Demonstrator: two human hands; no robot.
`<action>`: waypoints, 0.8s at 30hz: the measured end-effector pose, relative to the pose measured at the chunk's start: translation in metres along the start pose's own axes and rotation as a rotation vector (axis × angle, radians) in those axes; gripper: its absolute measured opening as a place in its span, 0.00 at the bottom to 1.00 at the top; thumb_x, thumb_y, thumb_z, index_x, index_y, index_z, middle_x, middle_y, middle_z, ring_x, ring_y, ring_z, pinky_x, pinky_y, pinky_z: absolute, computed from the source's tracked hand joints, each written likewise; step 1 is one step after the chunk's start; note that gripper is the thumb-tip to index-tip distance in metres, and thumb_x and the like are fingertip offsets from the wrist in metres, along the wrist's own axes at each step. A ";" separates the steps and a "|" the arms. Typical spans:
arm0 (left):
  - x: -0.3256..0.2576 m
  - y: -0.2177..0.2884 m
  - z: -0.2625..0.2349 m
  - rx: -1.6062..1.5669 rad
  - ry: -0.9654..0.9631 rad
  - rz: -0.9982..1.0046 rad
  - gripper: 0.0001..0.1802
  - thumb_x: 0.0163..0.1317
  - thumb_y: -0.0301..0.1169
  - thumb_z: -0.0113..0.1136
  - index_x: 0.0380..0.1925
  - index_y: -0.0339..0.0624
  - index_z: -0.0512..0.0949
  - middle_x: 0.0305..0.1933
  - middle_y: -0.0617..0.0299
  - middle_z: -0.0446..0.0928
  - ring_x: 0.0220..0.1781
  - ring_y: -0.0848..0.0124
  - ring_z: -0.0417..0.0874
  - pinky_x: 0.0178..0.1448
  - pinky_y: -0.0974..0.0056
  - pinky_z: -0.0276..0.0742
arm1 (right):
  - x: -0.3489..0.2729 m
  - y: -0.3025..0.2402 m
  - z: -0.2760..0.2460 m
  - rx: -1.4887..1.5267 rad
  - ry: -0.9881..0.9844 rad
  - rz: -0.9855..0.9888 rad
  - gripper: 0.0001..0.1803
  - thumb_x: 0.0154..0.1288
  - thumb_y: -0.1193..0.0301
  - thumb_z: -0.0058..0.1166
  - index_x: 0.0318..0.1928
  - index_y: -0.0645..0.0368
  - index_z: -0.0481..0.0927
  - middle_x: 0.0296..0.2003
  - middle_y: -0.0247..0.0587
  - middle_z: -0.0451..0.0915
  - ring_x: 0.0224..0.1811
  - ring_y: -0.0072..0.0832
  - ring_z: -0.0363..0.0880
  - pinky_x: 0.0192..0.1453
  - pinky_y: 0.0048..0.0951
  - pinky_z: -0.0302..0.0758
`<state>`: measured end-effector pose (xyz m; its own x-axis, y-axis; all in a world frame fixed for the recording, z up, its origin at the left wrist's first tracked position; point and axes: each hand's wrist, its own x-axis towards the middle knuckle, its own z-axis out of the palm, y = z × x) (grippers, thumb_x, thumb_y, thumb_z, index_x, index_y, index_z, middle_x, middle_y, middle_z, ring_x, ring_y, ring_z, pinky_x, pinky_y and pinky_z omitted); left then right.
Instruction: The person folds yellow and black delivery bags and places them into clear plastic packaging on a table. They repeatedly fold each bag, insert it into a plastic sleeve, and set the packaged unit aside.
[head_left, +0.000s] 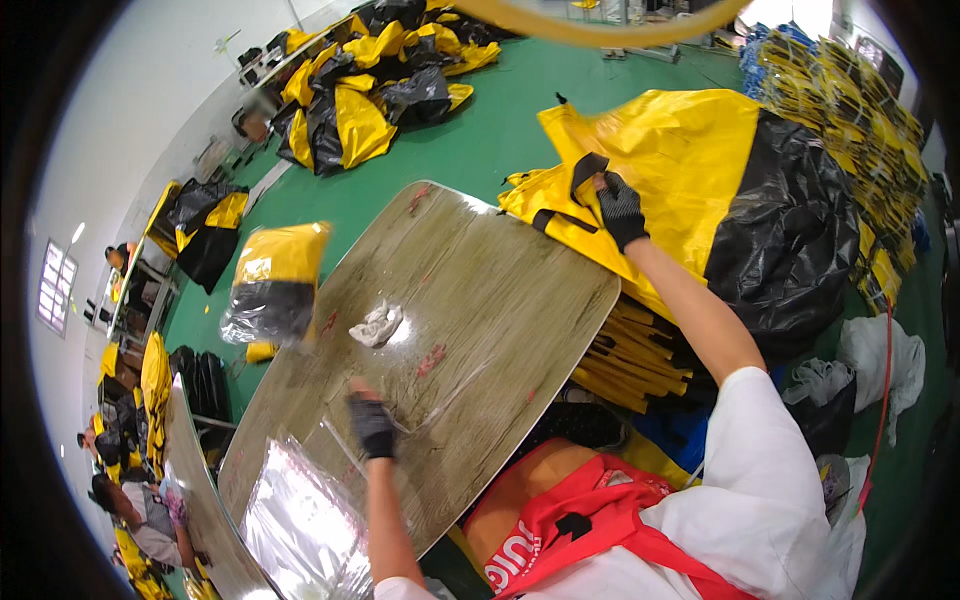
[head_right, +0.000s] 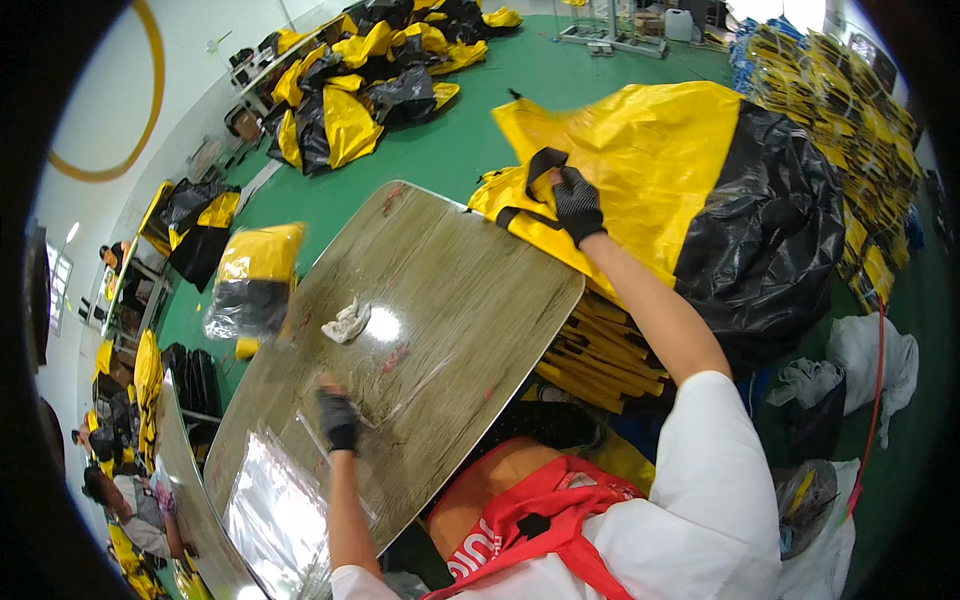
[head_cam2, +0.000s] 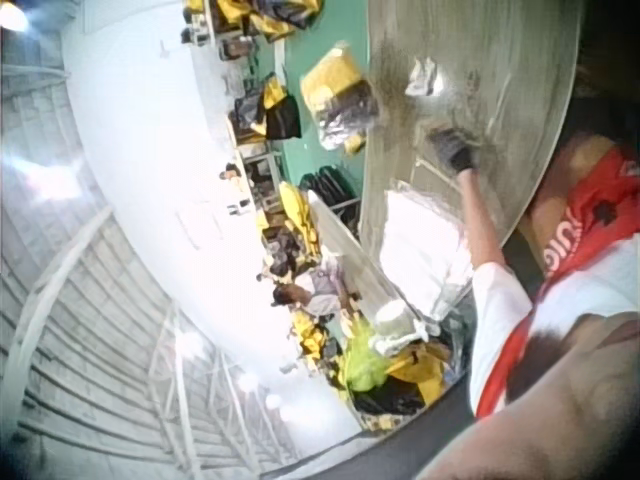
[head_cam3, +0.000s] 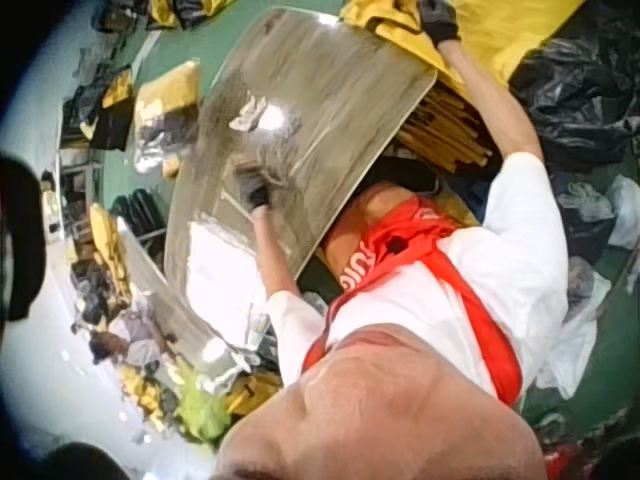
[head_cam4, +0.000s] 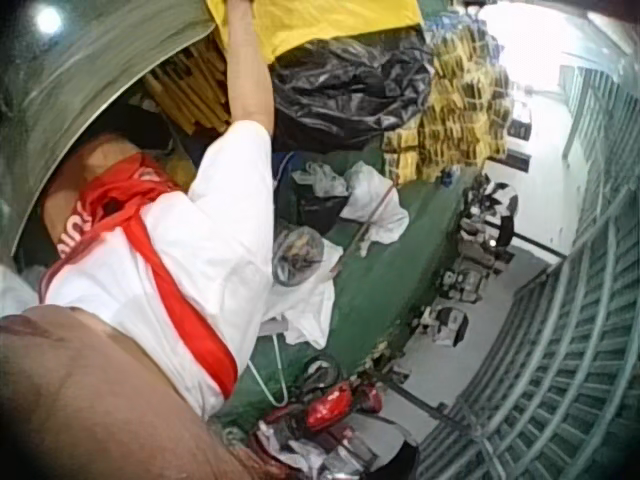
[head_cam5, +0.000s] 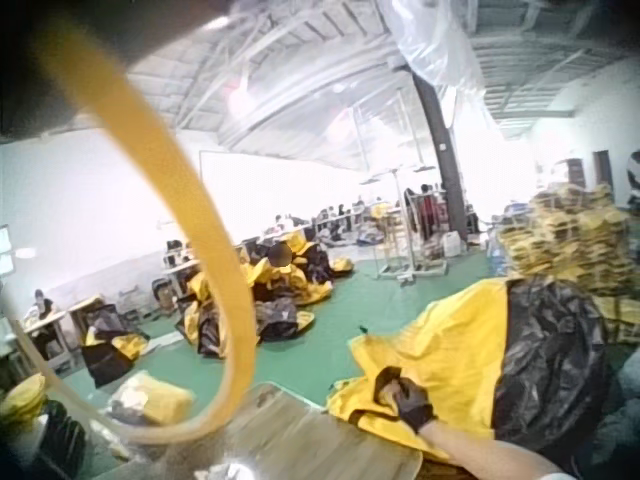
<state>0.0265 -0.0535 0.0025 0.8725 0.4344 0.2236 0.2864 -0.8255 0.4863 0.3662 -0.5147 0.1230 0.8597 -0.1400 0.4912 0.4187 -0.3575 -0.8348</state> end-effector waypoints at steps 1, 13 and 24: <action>-0.016 0.066 0.023 0.443 -0.192 0.002 0.30 0.65 0.41 0.42 0.64 0.36 0.57 0.69 0.46 0.56 0.71 0.48 0.52 0.73 0.48 0.42 | -0.020 -0.025 -0.009 -0.006 0.017 -0.145 0.13 0.66 0.65 0.47 0.41 0.62 0.78 0.33 0.50 0.80 0.38 0.42 0.79 0.44 0.36 0.73; 0.057 0.144 -0.123 -1.352 -0.445 -0.555 0.24 0.57 0.43 0.58 0.48 0.38 0.74 0.44 0.58 0.78 0.44 0.64 0.78 0.53 0.62 0.72 | -0.436 -0.179 -0.065 0.682 -1.150 -0.737 0.12 0.55 0.61 0.52 0.39 0.48 0.78 0.60 0.45 0.65 0.63 0.51 0.59 0.58 0.50 0.62; -0.088 -0.061 -0.239 0.213 0.131 -0.219 0.14 0.52 0.31 0.53 0.37 0.35 0.78 0.35 0.44 0.80 0.41 0.49 0.81 0.43 0.55 0.75 | -0.131 -0.097 0.076 -0.290 -0.998 -0.685 0.21 0.59 0.55 0.51 0.48 0.54 0.77 0.50 0.42 0.75 0.52 0.38 0.73 0.57 0.34 0.67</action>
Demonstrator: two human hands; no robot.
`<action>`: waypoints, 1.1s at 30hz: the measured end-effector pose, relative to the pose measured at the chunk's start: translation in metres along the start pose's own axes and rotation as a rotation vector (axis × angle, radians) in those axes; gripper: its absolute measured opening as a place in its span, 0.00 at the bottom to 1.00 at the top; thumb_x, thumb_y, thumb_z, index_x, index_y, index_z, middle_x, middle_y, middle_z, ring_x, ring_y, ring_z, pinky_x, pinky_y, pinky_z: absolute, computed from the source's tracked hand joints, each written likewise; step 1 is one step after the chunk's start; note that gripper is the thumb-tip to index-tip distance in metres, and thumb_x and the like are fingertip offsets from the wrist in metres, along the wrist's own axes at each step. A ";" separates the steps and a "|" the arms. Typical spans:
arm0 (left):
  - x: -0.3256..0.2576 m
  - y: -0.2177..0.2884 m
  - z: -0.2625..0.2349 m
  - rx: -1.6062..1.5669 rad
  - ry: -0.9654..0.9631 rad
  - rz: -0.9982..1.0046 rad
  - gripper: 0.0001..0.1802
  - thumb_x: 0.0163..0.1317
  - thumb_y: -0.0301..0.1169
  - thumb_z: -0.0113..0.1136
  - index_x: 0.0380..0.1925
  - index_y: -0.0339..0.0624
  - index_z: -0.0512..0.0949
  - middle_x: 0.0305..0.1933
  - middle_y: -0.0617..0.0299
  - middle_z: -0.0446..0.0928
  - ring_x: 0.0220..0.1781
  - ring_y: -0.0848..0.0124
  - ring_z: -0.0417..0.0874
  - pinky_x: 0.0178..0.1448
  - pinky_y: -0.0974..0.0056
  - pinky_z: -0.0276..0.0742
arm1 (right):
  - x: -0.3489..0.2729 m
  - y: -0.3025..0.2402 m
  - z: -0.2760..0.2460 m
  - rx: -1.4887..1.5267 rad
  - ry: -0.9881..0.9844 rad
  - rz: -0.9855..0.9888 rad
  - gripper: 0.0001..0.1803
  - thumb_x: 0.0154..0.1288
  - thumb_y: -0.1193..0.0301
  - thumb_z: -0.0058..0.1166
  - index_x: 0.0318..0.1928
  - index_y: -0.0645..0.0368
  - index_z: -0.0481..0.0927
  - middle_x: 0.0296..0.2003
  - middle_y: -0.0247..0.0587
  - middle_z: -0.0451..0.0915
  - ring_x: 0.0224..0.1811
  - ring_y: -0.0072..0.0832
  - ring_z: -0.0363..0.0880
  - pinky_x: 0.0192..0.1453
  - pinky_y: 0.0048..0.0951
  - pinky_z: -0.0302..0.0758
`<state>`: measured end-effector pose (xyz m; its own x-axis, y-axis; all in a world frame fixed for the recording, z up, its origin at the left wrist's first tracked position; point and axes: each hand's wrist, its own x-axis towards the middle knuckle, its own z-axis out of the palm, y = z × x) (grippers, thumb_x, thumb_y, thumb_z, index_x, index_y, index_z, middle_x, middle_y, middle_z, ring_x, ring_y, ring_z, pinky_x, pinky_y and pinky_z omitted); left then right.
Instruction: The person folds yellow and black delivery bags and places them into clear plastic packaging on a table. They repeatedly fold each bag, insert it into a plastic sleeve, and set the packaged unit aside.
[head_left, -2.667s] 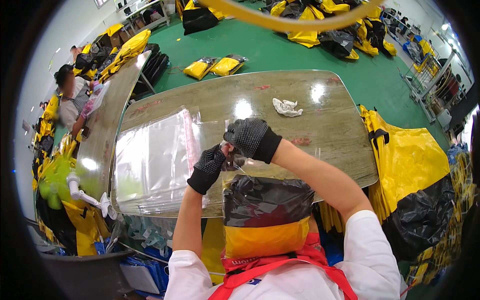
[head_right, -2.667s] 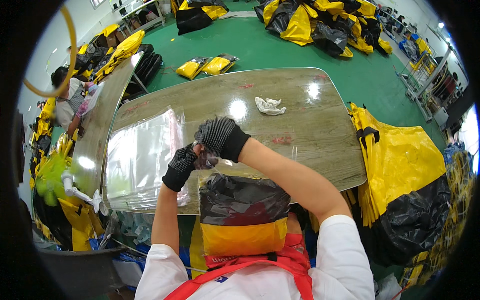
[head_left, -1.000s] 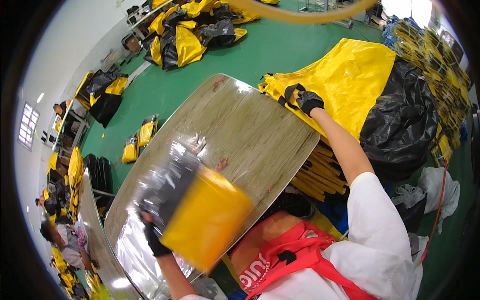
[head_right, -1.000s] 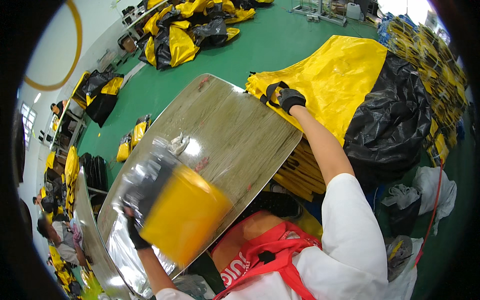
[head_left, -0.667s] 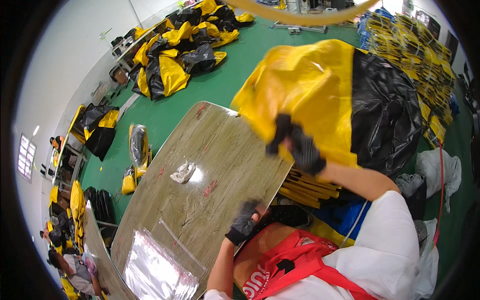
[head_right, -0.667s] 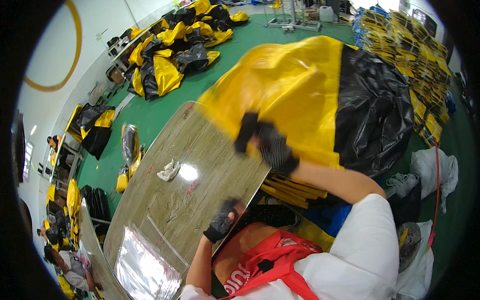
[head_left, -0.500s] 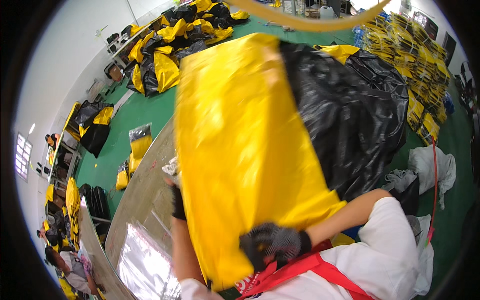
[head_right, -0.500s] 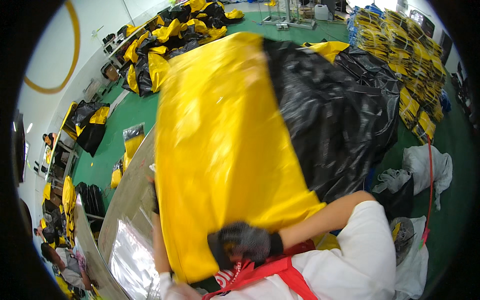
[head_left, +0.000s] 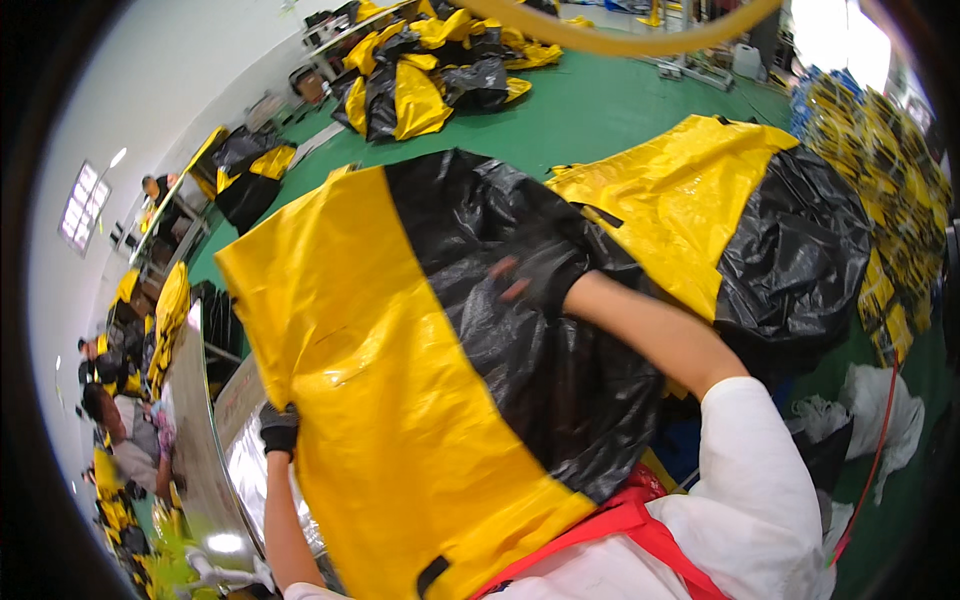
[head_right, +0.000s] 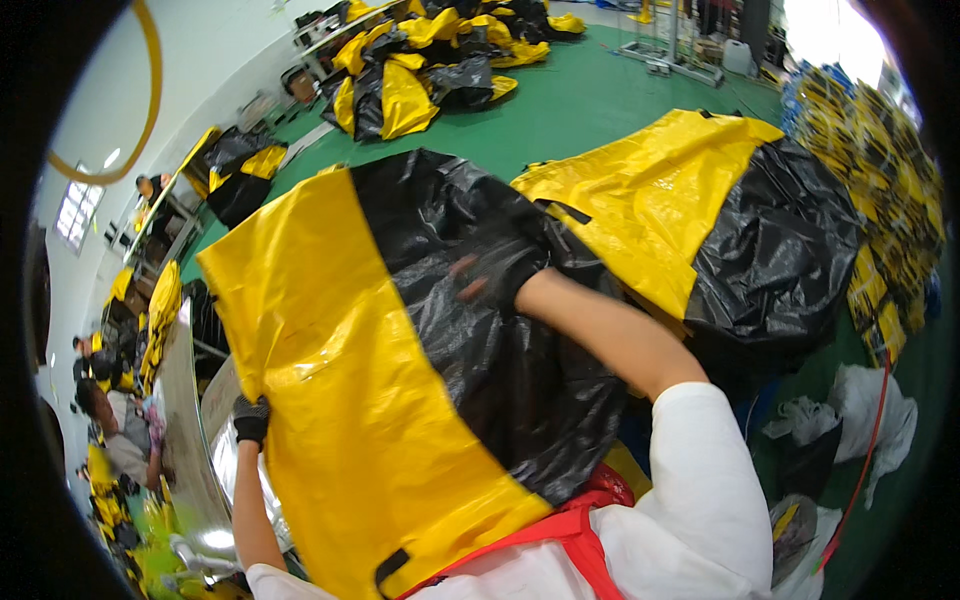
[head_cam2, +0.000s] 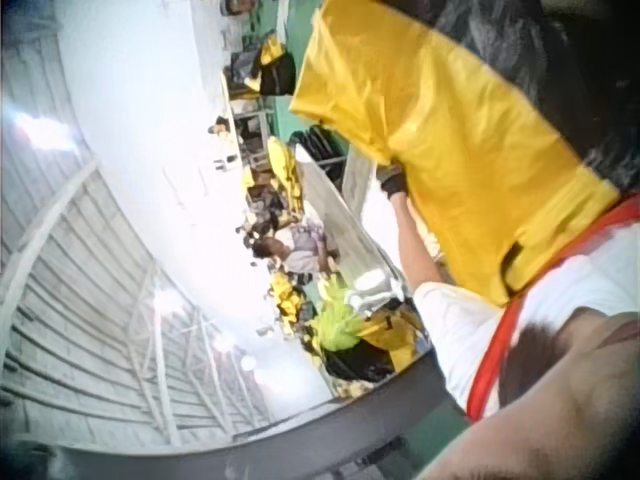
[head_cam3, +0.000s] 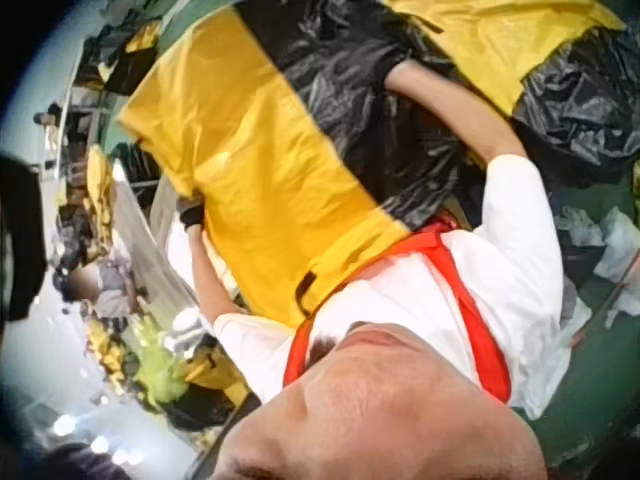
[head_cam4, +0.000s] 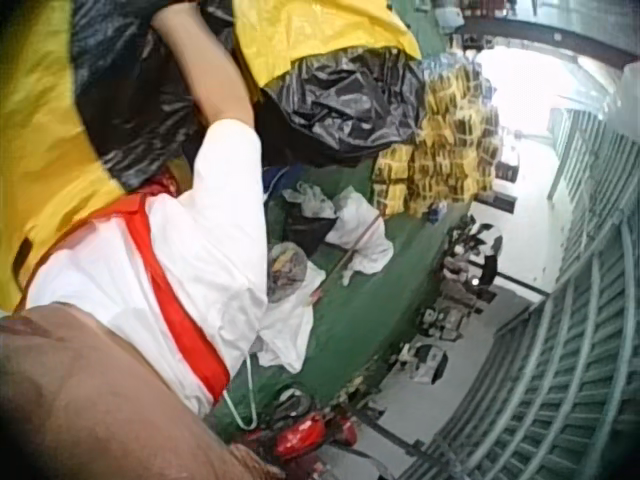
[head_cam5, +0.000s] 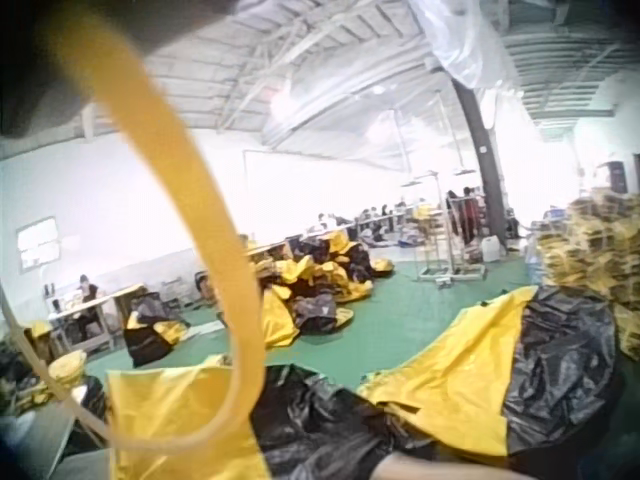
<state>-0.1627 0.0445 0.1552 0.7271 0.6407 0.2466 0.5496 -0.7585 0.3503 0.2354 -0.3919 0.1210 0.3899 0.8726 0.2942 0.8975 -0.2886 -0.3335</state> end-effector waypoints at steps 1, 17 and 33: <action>0.006 -0.010 0.009 -0.097 0.100 -0.028 0.15 0.54 0.29 0.53 0.41 0.37 0.77 0.38 0.45 0.80 0.43 0.48 0.80 0.45 0.55 0.75 | -0.036 0.101 -0.014 -0.011 -0.067 0.227 0.29 0.58 0.49 0.52 0.55 0.51 0.75 0.58 0.41 0.71 0.60 0.35 0.69 0.64 0.32 0.63; -0.062 -0.097 0.019 0.325 -0.008 -0.602 0.20 0.59 0.34 0.50 0.50 0.38 0.69 0.36 0.39 0.78 0.40 0.45 0.79 0.42 0.50 0.74 | 0.019 0.060 -0.009 -0.489 0.111 0.340 0.14 0.63 0.58 0.44 0.40 0.53 0.76 0.31 0.47 0.81 0.38 0.43 0.80 0.40 0.42 0.74; -0.073 0.108 0.077 -0.139 -0.026 0.199 0.38 0.57 0.42 0.58 0.64 0.38 0.58 0.67 0.47 0.59 0.70 0.50 0.54 0.72 0.49 0.44 | 0.140 -0.056 -0.081 -0.394 0.300 0.045 0.60 0.39 0.46 0.67 0.66 0.65 0.52 0.61 0.58 0.61 0.63 0.51 0.61 0.65 0.46 0.58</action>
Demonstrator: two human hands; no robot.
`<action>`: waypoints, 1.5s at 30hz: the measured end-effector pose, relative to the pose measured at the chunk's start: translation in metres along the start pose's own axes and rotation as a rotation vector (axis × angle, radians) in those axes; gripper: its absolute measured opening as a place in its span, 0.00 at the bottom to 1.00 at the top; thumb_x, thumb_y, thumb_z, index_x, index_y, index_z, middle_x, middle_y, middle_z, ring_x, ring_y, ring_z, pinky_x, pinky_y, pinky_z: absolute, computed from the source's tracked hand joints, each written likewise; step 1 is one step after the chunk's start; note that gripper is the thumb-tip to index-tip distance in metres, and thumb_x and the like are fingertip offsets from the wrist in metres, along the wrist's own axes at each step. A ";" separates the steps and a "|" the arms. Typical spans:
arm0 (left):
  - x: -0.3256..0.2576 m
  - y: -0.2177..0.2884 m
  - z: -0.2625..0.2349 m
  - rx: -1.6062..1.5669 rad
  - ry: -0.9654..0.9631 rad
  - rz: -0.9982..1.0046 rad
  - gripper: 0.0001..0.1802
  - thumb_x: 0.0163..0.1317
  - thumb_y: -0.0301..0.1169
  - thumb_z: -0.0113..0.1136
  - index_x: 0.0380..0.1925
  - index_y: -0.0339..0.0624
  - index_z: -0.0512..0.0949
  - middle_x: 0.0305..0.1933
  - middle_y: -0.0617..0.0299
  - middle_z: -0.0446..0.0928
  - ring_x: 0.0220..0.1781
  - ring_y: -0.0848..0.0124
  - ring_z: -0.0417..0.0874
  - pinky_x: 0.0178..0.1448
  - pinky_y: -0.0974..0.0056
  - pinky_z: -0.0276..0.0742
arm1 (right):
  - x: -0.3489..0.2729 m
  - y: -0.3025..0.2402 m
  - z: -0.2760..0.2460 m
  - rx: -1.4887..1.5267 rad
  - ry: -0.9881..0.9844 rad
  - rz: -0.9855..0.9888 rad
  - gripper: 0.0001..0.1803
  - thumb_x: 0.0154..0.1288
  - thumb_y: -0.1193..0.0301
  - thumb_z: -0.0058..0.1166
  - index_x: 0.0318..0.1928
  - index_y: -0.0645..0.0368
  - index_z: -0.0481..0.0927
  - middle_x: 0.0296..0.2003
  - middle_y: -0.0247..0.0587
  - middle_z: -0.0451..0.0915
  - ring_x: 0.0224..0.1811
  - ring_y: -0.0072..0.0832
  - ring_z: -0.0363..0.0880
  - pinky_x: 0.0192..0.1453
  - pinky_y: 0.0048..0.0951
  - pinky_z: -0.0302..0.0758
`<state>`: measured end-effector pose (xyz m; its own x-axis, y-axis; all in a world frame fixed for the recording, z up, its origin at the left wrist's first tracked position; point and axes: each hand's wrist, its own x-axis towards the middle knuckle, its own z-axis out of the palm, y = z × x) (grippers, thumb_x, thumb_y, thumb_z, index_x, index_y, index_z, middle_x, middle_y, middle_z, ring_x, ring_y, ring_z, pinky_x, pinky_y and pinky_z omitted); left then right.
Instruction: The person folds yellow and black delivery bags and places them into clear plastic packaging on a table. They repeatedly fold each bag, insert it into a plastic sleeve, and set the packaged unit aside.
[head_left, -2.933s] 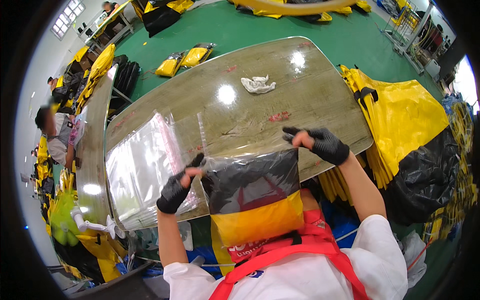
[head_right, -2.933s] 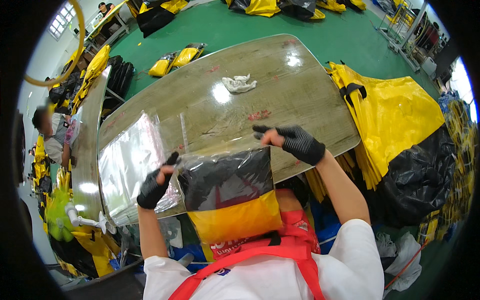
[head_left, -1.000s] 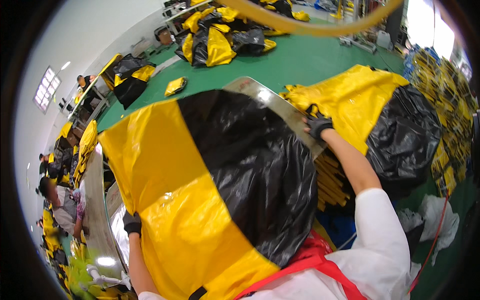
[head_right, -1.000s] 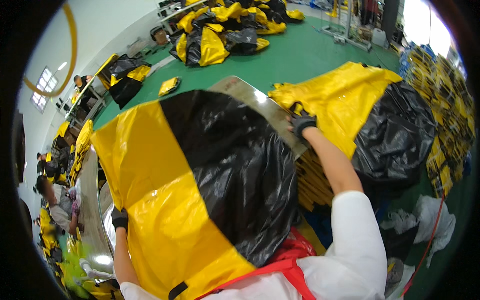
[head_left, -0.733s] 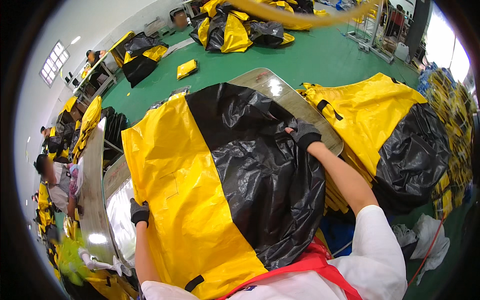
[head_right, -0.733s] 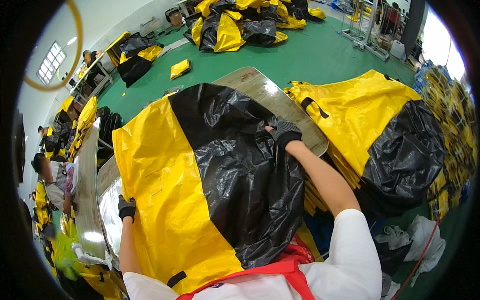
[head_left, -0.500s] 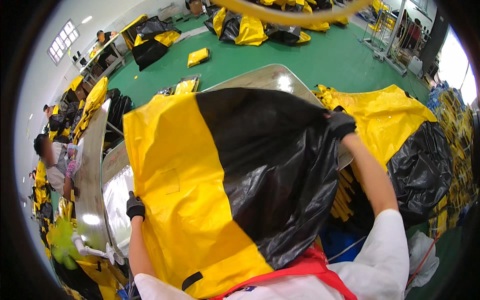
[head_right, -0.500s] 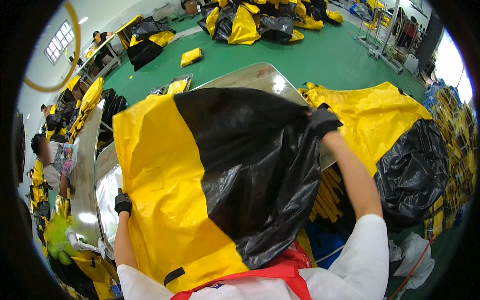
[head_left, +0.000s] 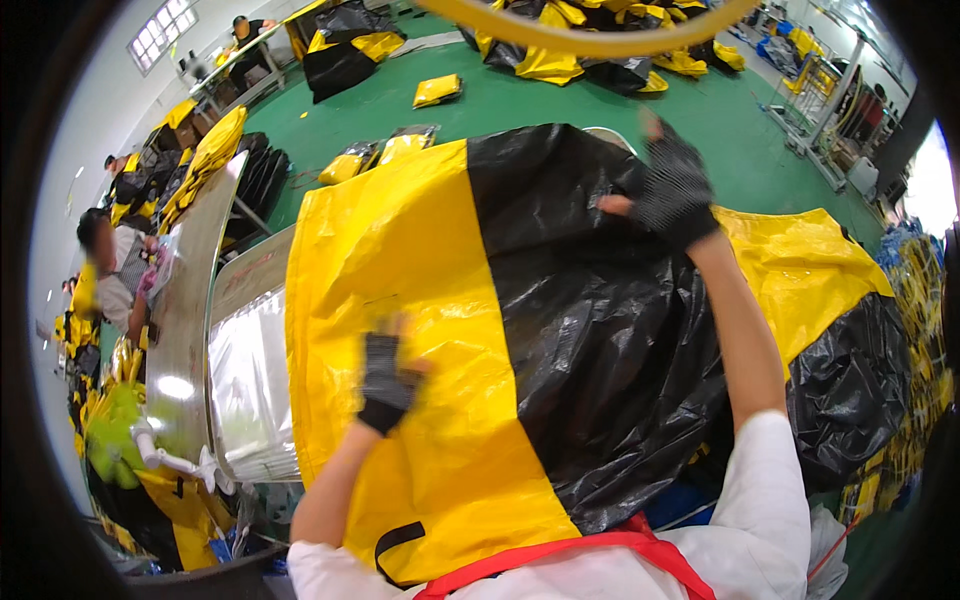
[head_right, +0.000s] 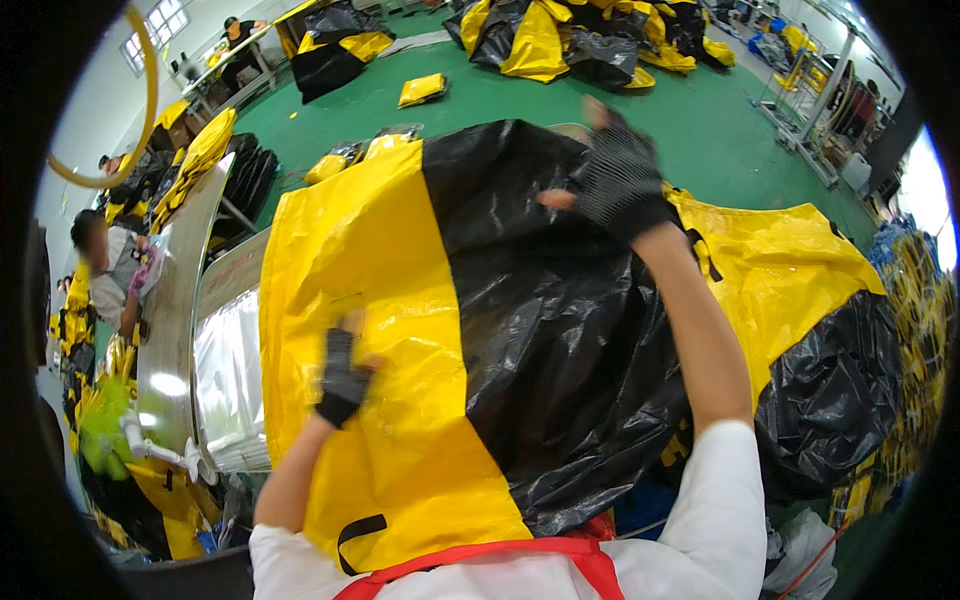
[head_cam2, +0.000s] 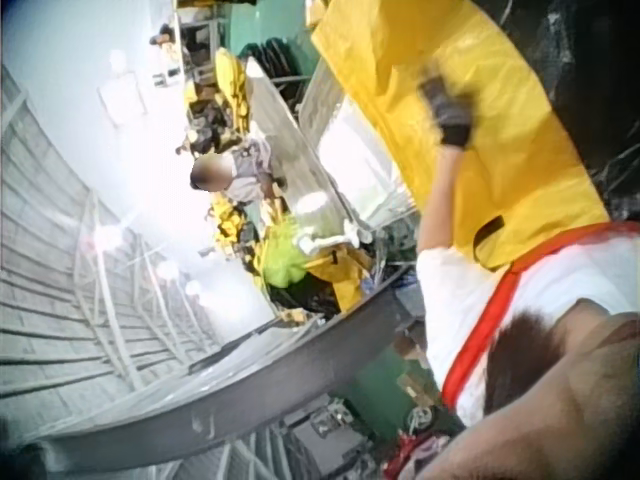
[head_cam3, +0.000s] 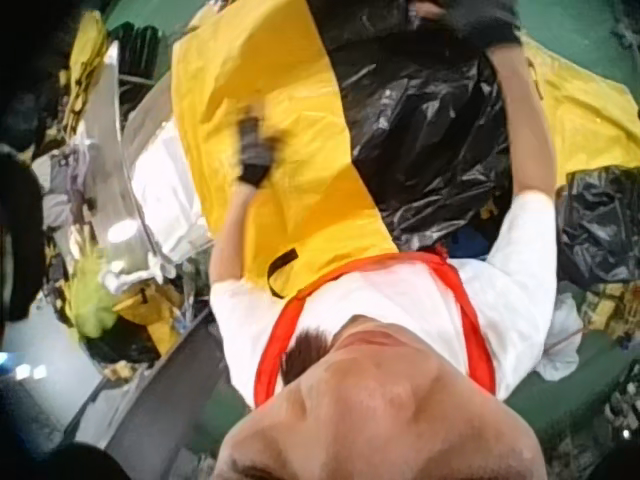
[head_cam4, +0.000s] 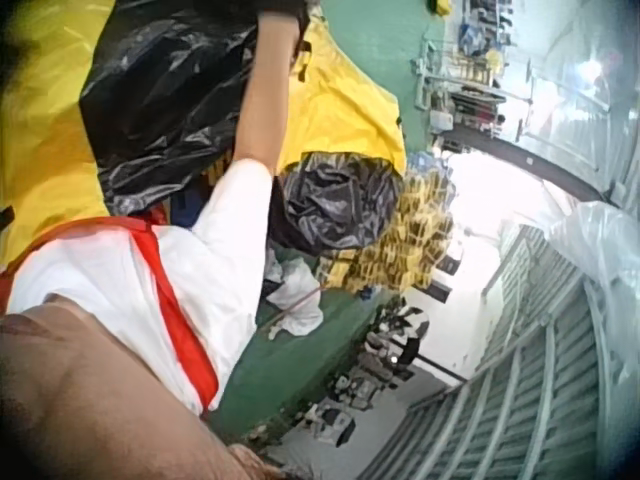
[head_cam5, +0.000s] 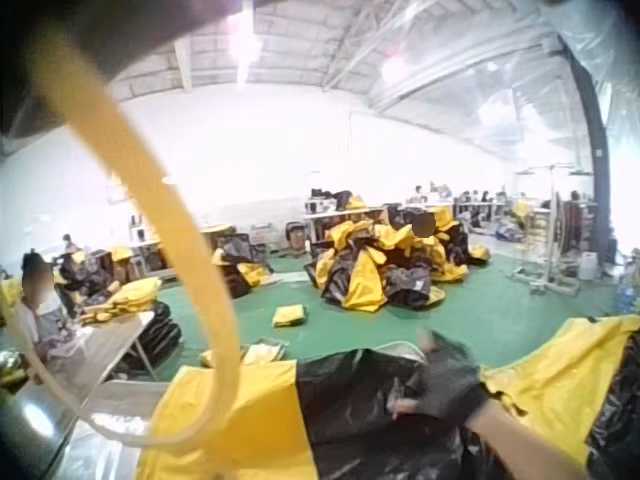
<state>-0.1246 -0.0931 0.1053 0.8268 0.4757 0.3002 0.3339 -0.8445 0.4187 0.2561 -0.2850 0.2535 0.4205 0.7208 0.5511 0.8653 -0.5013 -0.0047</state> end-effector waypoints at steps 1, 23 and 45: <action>0.011 0.050 0.015 -0.058 -0.206 0.074 0.37 0.59 0.48 0.53 0.65 0.44 0.57 0.68 0.49 0.57 0.72 0.50 0.51 0.72 0.42 0.36 | 0.026 -0.017 0.023 -0.004 0.161 -0.136 0.61 0.37 0.46 0.68 0.66 0.65 0.51 0.59 0.59 0.64 0.61 0.52 0.63 0.64 0.47 0.59; -0.031 0.061 -0.017 0.257 -0.291 0.187 0.30 0.63 0.47 0.47 0.62 0.45 0.62 0.66 0.49 0.58 0.67 0.52 0.56 0.67 0.46 0.52 | -0.249 -0.086 -0.133 0.443 -0.467 -0.334 0.22 0.54 0.60 0.57 0.50 0.52 0.78 0.46 0.43 0.76 0.47 0.44 0.75 0.53 0.50 0.67; -0.115 -0.221 -0.208 0.776 -0.176 -0.257 0.23 0.65 0.37 0.46 0.56 0.35 0.67 0.56 0.41 0.71 0.57 0.44 0.70 0.62 0.52 0.65 | -0.311 -0.214 -0.014 0.272 -1.014 -0.705 0.38 0.51 0.42 0.53 0.60 0.47 0.68 0.65 0.41 0.60 0.68 0.44 0.54 0.60 0.72 0.45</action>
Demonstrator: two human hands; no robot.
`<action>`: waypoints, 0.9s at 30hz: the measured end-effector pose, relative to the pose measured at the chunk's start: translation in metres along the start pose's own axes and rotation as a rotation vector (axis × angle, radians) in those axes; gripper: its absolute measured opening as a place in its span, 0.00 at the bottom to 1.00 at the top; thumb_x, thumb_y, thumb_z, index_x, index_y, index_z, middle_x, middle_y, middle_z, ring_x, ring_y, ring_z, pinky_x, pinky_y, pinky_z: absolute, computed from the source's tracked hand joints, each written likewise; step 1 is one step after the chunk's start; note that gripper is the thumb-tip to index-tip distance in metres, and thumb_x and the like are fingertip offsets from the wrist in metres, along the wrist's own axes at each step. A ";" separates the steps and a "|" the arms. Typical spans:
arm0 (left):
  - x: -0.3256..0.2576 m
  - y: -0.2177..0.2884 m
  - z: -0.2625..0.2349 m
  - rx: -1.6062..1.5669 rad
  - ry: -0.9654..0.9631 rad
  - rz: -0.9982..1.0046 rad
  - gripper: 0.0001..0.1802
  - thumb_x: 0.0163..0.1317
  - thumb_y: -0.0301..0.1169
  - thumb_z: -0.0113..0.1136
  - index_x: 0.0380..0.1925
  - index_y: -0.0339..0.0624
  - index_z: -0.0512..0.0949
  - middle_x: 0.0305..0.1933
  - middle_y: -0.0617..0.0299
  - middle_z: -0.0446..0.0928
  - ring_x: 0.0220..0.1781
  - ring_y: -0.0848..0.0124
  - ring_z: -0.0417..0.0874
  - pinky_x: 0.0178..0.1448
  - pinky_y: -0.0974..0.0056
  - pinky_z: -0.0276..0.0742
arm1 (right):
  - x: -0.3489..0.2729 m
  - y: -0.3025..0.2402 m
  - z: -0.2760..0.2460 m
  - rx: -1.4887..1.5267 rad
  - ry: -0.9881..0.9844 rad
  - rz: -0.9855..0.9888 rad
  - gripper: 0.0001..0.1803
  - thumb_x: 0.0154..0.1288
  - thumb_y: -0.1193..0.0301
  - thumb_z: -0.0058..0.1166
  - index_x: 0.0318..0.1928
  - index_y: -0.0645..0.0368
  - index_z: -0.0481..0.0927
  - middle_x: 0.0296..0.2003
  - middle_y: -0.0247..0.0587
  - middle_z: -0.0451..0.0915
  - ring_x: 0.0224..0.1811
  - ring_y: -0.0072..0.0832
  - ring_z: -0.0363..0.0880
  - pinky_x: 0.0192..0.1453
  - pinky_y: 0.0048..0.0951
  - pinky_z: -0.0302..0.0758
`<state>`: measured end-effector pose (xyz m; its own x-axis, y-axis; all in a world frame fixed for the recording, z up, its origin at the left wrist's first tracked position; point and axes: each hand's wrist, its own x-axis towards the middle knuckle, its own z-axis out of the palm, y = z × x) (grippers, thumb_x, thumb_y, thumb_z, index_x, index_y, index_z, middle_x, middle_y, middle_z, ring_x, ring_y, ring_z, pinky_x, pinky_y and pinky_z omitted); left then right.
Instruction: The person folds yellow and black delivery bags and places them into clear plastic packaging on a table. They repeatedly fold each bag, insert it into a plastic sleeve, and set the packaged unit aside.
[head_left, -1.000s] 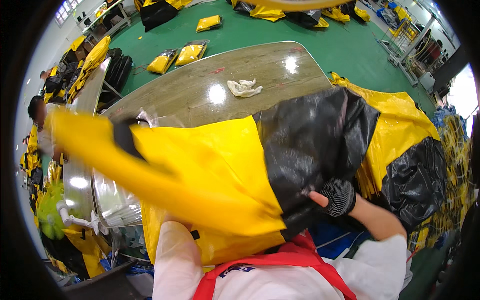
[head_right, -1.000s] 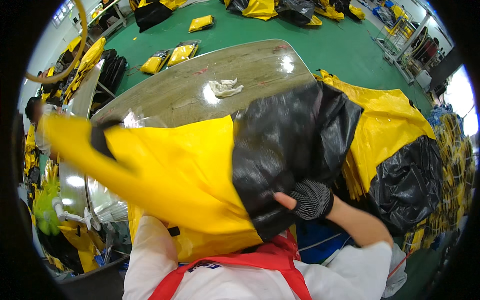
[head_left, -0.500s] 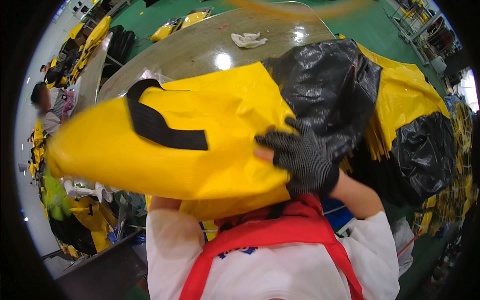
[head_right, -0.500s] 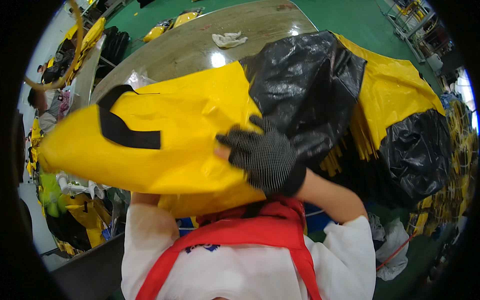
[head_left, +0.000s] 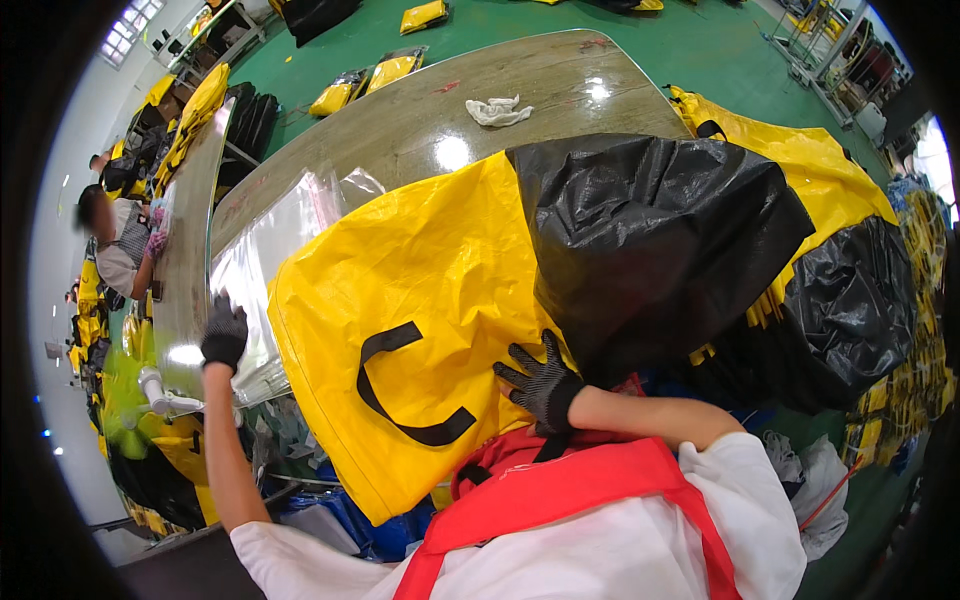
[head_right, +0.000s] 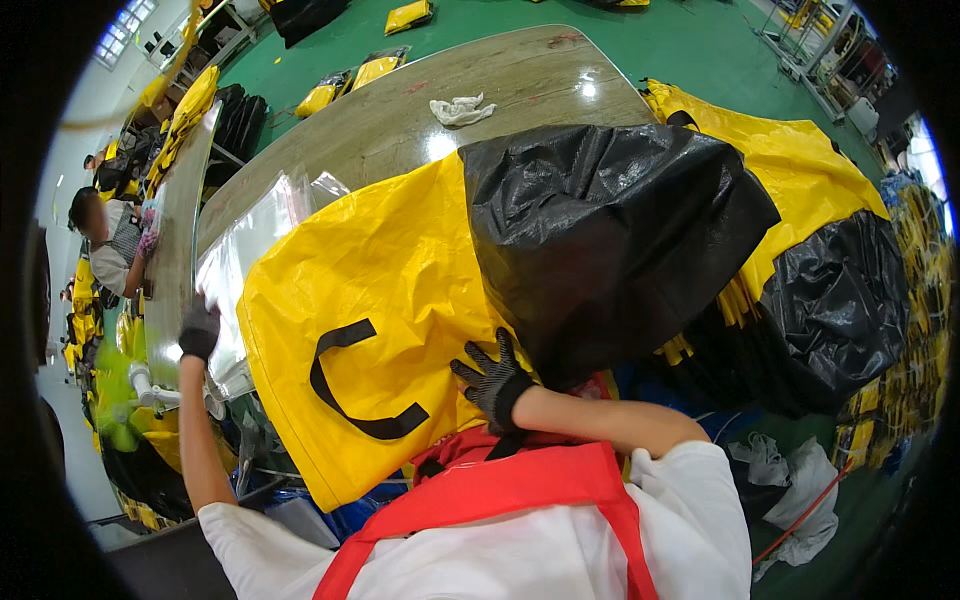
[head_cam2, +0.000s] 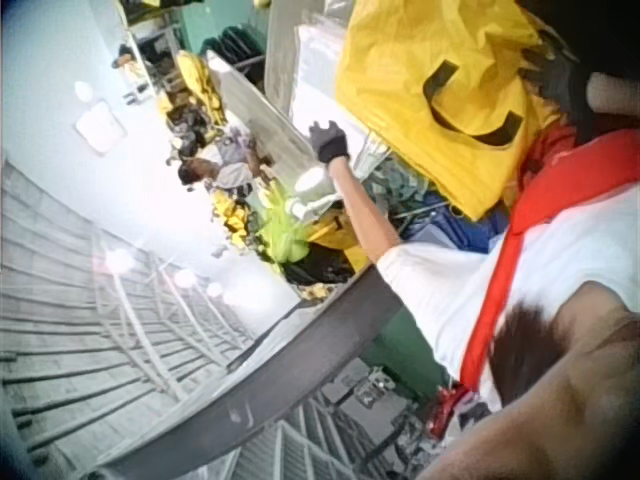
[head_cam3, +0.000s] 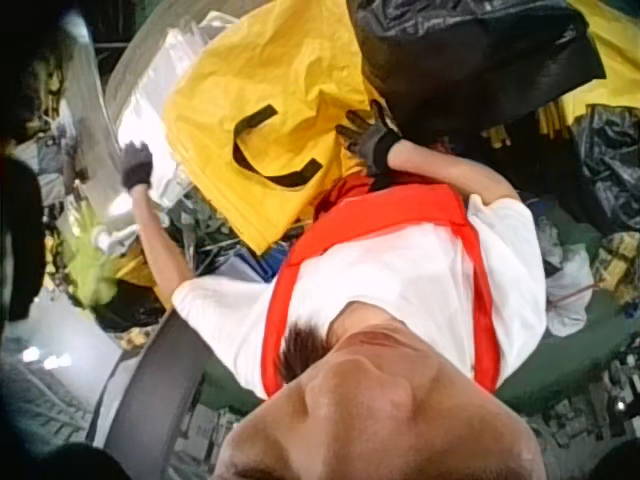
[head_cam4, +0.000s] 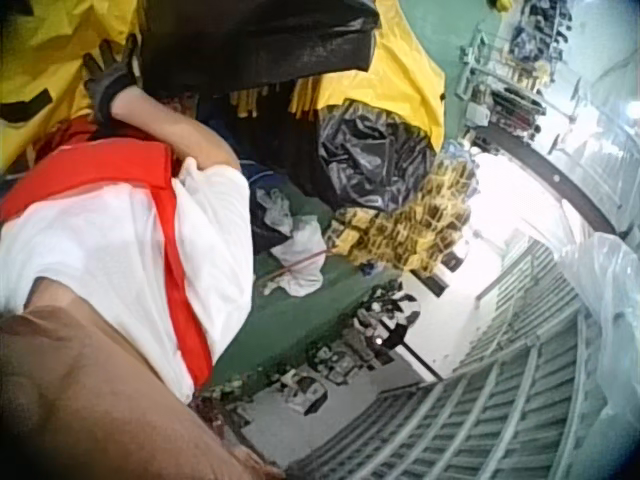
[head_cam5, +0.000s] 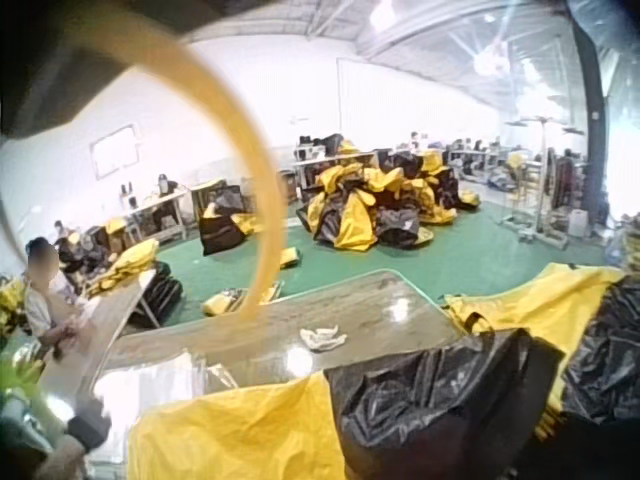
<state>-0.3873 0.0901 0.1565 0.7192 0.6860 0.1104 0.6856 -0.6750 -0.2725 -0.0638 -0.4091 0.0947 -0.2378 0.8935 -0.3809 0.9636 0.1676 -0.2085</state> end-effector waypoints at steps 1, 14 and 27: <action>0.039 0.089 -0.062 -0.172 0.007 0.067 0.33 0.65 0.41 0.48 0.62 0.26 0.56 0.64 0.36 0.59 0.68 0.49 0.60 0.69 0.57 0.56 | 0.002 -0.002 -0.019 0.042 -0.131 0.081 0.37 0.52 0.43 0.52 0.59 0.48 0.69 0.63 0.42 0.63 0.66 0.44 0.58 0.60 0.70 0.49; -0.049 0.188 0.031 -0.031 0.076 0.484 0.42 0.54 0.56 0.51 0.65 0.45 0.58 0.69 0.47 0.54 0.71 0.47 0.51 0.71 0.37 0.32 | -0.085 0.188 -0.031 -0.153 0.474 0.996 0.41 0.56 0.45 0.49 0.68 0.41 0.56 0.71 0.43 0.43 0.74 0.45 0.30 0.71 0.56 0.22; -0.009 0.437 -0.053 -0.483 0.009 0.961 0.39 0.48 0.60 0.57 0.60 0.59 0.67 0.69 0.54 0.57 0.72 0.47 0.50 0.69 0.34 0.33 | -0.107 0.109 -0.031 0.247 0.786 0.291 0.30 0.56 0.61 0.56 0.61 0.48 0.67 0.57 0.42 0.69 0.60 0.46 0.64 0.65 0.50 0.57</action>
<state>-0.0882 -0.2250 0.0869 0.9801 -0.1897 0.0586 -0.1968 -0.9676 0.1579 0.0706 -0.4732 0.1402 0.2543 0.9306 0.2632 0.8972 -0.1253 -0.4235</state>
